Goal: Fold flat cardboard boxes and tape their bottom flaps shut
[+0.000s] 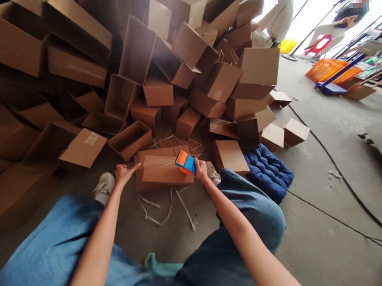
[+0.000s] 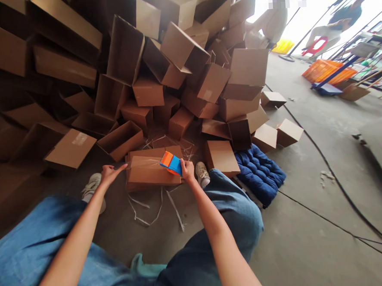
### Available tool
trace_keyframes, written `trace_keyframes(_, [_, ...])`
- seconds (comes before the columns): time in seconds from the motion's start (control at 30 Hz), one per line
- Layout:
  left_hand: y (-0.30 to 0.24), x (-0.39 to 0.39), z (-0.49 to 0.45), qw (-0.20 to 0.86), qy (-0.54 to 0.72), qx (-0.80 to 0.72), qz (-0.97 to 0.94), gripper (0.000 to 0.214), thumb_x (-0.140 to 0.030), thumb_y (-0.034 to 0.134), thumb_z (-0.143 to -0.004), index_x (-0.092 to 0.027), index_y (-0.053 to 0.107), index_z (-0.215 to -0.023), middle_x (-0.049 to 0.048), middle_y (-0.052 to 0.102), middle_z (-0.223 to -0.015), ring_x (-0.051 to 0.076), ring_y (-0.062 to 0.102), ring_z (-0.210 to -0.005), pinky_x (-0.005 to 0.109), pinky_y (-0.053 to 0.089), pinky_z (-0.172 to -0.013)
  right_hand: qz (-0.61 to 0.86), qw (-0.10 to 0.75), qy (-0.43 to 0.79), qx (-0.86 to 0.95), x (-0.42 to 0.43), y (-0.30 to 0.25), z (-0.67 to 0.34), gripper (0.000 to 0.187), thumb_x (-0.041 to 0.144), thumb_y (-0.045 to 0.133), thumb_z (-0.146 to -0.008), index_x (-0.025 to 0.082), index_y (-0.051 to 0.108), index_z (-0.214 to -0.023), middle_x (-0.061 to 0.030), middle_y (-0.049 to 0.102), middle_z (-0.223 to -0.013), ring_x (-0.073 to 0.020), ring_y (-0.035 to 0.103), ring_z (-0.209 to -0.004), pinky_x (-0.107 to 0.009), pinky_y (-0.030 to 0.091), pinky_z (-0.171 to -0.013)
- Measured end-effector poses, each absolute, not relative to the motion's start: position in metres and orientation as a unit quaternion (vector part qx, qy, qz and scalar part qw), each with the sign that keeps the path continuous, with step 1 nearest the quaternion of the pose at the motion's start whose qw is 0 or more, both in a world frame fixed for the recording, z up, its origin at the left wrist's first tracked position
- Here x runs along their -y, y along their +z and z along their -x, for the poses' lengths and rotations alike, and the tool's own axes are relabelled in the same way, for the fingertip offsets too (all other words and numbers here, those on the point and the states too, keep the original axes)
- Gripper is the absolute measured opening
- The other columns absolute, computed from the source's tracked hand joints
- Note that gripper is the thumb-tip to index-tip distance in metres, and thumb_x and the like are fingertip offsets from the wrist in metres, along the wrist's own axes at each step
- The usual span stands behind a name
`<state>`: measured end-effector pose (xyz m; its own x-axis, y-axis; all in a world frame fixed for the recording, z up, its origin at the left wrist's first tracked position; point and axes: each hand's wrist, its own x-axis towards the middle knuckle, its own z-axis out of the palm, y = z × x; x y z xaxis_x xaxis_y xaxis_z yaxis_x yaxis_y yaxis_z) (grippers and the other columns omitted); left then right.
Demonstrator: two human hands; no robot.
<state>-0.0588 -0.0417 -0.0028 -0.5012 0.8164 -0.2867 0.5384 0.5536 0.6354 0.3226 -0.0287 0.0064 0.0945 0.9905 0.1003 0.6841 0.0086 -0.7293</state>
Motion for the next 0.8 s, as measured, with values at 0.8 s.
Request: trace_keyframes(0.8, [-0.015,0.038,0.043,0.324,0.223,-0.832,-0.391,0.082,-0.061,0.089,-0.059,-0.015,0.05,-0.114,0.0231,0.055,-0.135,0.04,0.052,-0.135,0.049,0.044,-0.112,0.616,0.413,0.239,0.627,0.024,-0.004,-0.324,0.073,0.087,0.014,-0.089,0.027,0.022,-0.048,0.0028,0.024,-0.047,-0.0097,0.023,-0.047,-0.03,0.017,-0.05])
